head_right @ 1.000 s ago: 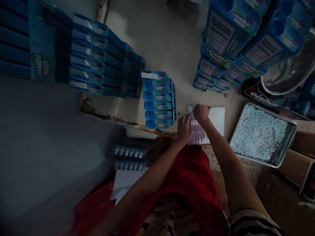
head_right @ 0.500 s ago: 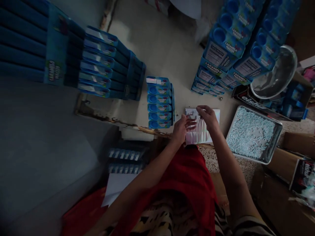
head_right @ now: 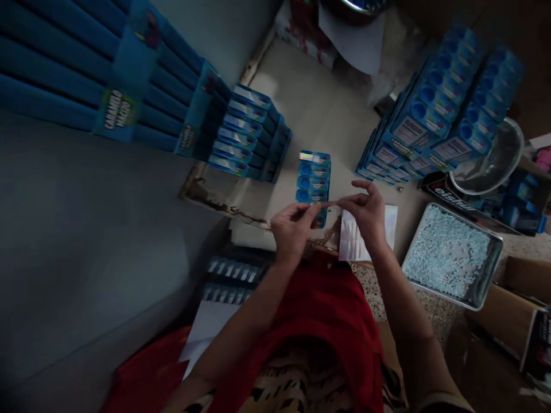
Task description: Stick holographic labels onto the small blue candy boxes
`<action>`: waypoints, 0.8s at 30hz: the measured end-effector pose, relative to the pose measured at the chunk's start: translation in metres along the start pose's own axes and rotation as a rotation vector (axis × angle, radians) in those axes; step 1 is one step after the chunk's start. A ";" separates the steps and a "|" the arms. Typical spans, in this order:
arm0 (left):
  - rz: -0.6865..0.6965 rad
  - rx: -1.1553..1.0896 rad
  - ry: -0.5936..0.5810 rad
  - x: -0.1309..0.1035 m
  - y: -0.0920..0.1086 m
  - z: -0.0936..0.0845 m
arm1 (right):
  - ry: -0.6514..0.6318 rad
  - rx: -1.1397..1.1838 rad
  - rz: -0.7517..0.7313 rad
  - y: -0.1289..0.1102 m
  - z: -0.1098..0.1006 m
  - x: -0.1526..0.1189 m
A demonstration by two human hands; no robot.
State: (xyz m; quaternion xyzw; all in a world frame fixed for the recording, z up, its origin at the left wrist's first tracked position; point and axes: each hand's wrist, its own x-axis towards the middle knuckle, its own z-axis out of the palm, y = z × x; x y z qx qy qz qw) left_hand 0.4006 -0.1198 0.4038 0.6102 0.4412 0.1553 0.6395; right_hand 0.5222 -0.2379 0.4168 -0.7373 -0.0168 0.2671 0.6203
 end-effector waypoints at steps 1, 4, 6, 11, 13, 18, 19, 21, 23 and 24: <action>0.029 0.051 0.020 0.016 0.000 -0.009 | 0.006 -0.029 -0.045 -0.001 0.016 0.009; 0.165 0.189 0.060 0.067 0.000 -0.028 | 0.032 -0.195 -0.161 -0.003 0.058 0.040; 0.240 0.261 0.058 0.096 -0.002 -0.034 | 0.073 -0.351 -0.212 -0.002 0.077 0.057; 0.240 0.310 0.016 0.134 -0.008 -0.032 | 0.133 -0.601 -0.288 0.008 0.092 0.078; 0.226 0.299 0.000 0.139 -0.011 -0.031 | 0.128 -0.667 -0.305 0.012 0.093 0.081; 0.180 0.246 -0.041 0.141 -0.020 -0.030 | 0.113 -0.792 -0.271 0.011 0.097 0.081; 0.153 0.209 -0.053 0.141 -0.023 -0.029 | 0.113 -0.808 -0.257 0.011 0.097 0.080; 0.025 0.081 -0.101 0.144 -0.032 -0.026 | 0.137 -0.863 -0.229 0.012 0.095 0.081; -0.181 -0.090 -0.161 0.151 -0.042 -0.021 | 0.199 -0.909 -0.213 0.018 0.091 0.086; -0.288 -0.168 -0.187 0.156 -0.047 -0.019 | 0.227 -0.892 -0.197 0.023 0.088 0.090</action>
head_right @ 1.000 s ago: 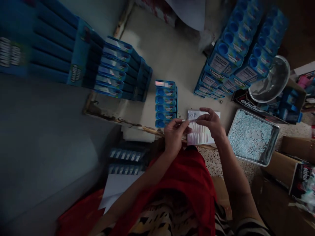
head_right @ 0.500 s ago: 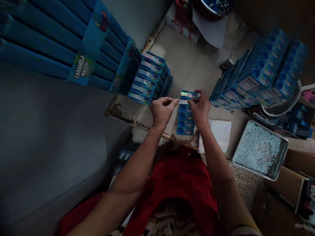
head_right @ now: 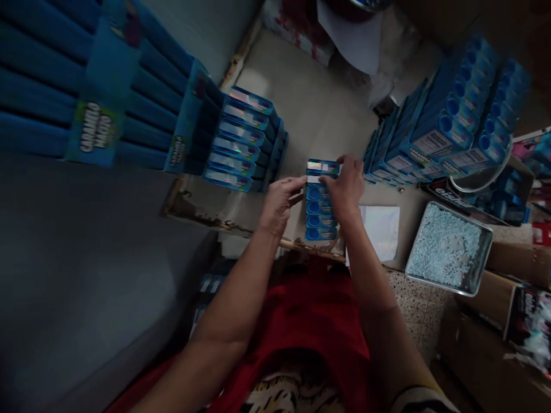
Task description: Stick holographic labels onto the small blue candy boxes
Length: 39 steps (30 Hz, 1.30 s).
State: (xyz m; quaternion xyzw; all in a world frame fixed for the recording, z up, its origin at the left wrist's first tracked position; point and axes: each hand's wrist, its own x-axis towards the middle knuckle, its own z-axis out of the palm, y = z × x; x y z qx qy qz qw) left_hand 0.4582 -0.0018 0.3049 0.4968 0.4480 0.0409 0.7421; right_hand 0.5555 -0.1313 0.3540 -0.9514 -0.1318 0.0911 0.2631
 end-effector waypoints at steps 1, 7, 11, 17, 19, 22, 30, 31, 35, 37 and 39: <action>-0.087 -0.065 -0.021 0.006 -0.003 0.000 | 0.003 0.057 0.044 0.006 0.005 0.003; 0.201 0.124 0.436 -0.040 -0.024 -0.013 | -0.083 0.791 0.301 0.023 0.033 -0.005; 0.851 0.452 0.192 -0.148 -0.083 0.000 | -0.019 0.853 0.164 0.065 0.021 -0.062; 0.593 1.020 -0.183 -0.098 -0.143 0.115 | 0.078 0.112 0.321 0.231 0.010 -0.133; 0.448 1.226 -0.187 -0.047 -0.140 0.145 | -0.010 -0.022 0.285 0.271 0.014 -0.140; 0.340 1.401 -0.298 -0.001 -0.135 0.163 | -0.076 -0.068 0.227 0.295 0.020 -0.144; 0.203 1.388 -0.445 0.000 -0.137 0.151 | -0.110 -0.218 0.040 0.256 0.013 -0.114; 0.194 1.370 -0.443 0.001 -0.136 0.151 | -0.126 -0.235 -0.033 0.249 0.013 -0.107; 0.183 1.307 -0.439 0.006 -0.135 0.153 | -0.214 -0.284 -0.204 0.234 0.021 -0.084; 0.193 1.290 -0.435 0.007 -0.135 0.153 | -0.231 -0.306 -0.224 0.234 0.026 -0.081; 0.185 1.279 -0.422 0.006 -0.134 0.152 | -0.239 -0.327 -0.260 0.238 0.028 -0.084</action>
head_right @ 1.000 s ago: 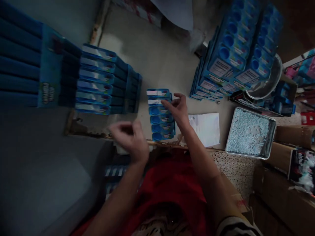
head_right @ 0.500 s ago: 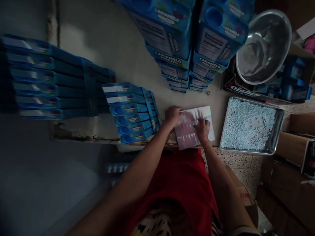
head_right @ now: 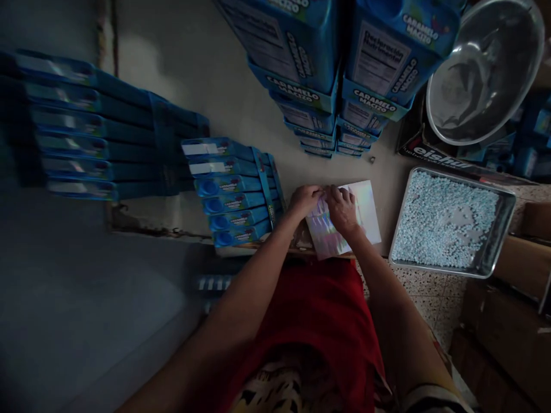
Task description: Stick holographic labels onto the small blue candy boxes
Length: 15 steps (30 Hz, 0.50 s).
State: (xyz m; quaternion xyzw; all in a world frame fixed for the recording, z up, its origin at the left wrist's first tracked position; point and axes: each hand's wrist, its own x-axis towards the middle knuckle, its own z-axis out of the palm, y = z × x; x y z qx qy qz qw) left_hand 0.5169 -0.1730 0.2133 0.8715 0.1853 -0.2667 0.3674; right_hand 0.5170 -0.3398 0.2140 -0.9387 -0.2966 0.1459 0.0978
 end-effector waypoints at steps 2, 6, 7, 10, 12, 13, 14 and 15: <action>-0.044 -0.011 -0.012 -0.003 0.000 -0.002 | -0.006 -0.016 -0.050 0.002 0.002 -0.009; -0.120 -0.010 -0.026 -0.005 0.001 -0.008 | -0.028 0.011 -0.081 0.001 -0.004 -0.032; -0.125 -0.001 -0.010 -0.004 0.001 -0.009 | -0.036 0.028 -0.068 -0.001 -0.008 -0.038; -0.114 0.021 0.038 -0.003 0.005 -0.009 | -0.035 0.084 0.049 -0.010 -0.029 -0.055; -0.053 -0.007 0.120 -0.008 0.010 -0.008 | 0.011 0.158 0.205 -0.020 -0.051 -0.066; -0.010 -0.049 0.191 -0.014 0.012 -0.008 | 0.040 0.224 0.295 -0.025 -0.064 -0.071; 0.027 -0.117 0.267 -0.022 0.013 -0.006 | 0.065 0.316 0.380 -0.030 -0.077 -0.076; 0.045 -0.215 0.326 -0.031 0.015 -0.005 | 0.085 0.431 0.455 -0.035 -0.091 -0.081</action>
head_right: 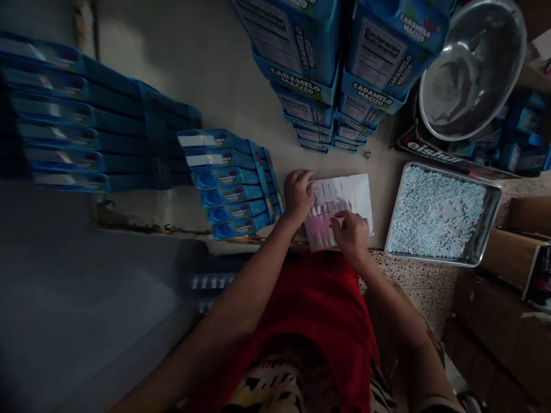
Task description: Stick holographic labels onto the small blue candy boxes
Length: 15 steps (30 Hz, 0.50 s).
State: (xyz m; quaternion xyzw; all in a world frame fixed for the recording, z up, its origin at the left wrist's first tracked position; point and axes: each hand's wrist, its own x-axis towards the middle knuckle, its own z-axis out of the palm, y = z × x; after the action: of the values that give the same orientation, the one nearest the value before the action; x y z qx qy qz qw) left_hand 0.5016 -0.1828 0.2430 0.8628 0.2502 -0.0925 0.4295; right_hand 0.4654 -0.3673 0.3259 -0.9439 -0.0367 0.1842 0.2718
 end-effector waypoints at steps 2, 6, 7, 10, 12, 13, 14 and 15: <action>-0.099 -0.283 0.001 -0.023 0.003 -0.004 | -0.023 0.267 0.115 -0.015 -0.020 -0.010; -0.470 -0.929 -0.423 -0.066 0.006 -0.012 | -0.115 0.759 0.259 -0.034 -0.046 -0.019; -0.507 -1.041 -0.489 -0.075 0.007 -0.014 | -0.133 0.833 0.289 -0.037 -0.049 -0.020; -0.492 -1.229 -0.465 -0.092 0.016 -0.021 | -0.189 0.924 0.350 -0.045 -0.058 -0.022; -0.480 -1.266 -0.380 -0.103 0.024 -0.028 | -0.209 0.926 0.369 -0.048 -0.064 -0.027; -0.474 -1.265 -0.335 -0.109 0.029 -0.034 | -0.201 0.914 0.378 -0.050 -0.067 -0.030; -0.463 -1.251 -0.284 -0.117 0.033 -0.041 | -0.182 0.894 0.387 -0.052 -0.069 -0.034; -0.443 -1.225 -0.230 -0.125 0.037 -0.051 | -0.155 0.866 0.399 -0.054 -0.071 -0.038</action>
State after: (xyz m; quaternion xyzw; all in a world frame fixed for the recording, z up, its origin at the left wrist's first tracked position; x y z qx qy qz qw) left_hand 0.4106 -0.2057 0.3466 0.3752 0.3818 -0.1111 0.8374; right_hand 0.4576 -0.3629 0.4225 -0.7161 0.2048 0.3007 0.5957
